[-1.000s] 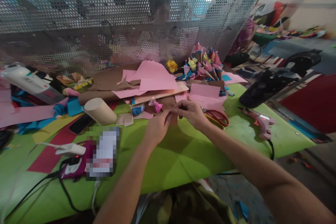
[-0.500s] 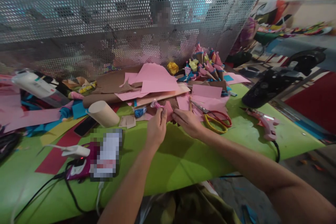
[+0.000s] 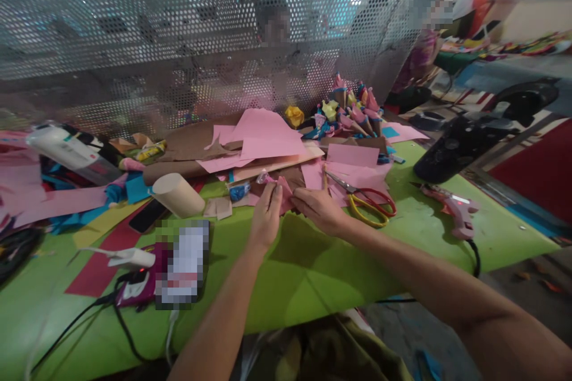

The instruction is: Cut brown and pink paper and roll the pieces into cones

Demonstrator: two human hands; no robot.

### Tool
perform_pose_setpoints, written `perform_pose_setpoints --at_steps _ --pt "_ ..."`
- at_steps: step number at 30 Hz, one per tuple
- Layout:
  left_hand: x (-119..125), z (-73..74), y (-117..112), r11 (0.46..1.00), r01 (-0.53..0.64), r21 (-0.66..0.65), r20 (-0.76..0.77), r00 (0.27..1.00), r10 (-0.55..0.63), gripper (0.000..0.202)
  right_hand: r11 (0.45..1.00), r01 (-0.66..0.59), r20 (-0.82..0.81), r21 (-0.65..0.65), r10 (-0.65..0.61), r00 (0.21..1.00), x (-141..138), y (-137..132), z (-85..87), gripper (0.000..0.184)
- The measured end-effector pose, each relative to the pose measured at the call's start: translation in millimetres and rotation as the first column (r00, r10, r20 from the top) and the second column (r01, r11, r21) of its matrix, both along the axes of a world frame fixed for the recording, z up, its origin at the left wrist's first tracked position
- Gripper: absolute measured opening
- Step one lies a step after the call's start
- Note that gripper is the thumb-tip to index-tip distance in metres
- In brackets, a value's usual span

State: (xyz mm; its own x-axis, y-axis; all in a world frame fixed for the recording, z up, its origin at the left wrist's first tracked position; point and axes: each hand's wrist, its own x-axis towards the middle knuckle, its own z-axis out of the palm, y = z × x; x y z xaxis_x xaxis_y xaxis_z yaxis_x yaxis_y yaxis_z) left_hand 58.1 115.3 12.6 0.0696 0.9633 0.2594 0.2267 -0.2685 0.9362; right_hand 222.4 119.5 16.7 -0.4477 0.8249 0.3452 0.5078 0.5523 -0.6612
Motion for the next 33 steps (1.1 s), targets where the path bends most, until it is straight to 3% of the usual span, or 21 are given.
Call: perform_pose_setpoints --at_steps 3,7,10,14,18,22,24,26,30,33 --pt "-2 3.3 -2 0.997 -0.008 0.082 -0.230 0.973 0.027 0.029 0.998 0.040 -0.071 -0.040 -0.043 0.997 3 1 2.3 0.029" --pt "0 5.3 -5 0.997 0.028 0.077 -0.571 0.820 0.021 0.023 0.991 0.117 -0.282 -0.064 -0.130 0.950 5 1 4.9 0.030" --pt "1 7.1 -6 0.998 0.049 0.039 -0.664 0.747 -0.010 0.021 0.987 0.132 -0.378 -0.090 -0.156 0.912 5 2 4.5 0.034" --pt "-3 8.9 -3 0.994 0.109 0.007 -0.543 0.835 -0.087 0.024 0.976 0.155 -0.467 -0.151 -0.208 0.860 8 7 5.0 0.035" --pt "-8 8.8 3 0.989 0.143 -0.034 -0.215 0.965 -0.147 0.026 0.956 0.194 -0.538 -0.219 -0.284 0.794 13 12 7.3 0.034" --pt "-10 7.6 6 0.977 0.147 -0.151 0.102 0.986 -0.133 0.029 0.947 0.169 -0.566 -0.272 -0.300 0.768 15 15 7.3 0.032" --pt "-11 7.6 7 0.976 0.140 -0.168 0.168 0.979 -0.112 0.031 0.946 0.146 -0.575 -0.289 -0.294 0.764 15 14 7.1 0.032" --pt "-12 8.4 7 0.983 0.118 -0.143 0.144 0.985 -0.097 0.028 0.946 0.121 -0.571 -0.300 -0.280 0.772 16 13 7.2 0.031" --pt "-15 10.3 6 0.998 0.062 0.010 -0.096 0.993 -0.061 0.016 0.946 0.062 -0.516 -0.317 -0.228 0.825 16 14 5.9 0.026" --pt "-15 10.4 5 0.993 0.083 0.082 -0.211 0.975 -0.064 0.011 0.943 0.038 -0.457 -0.329 -0.194 0.868 16 17 2.3 0.029"
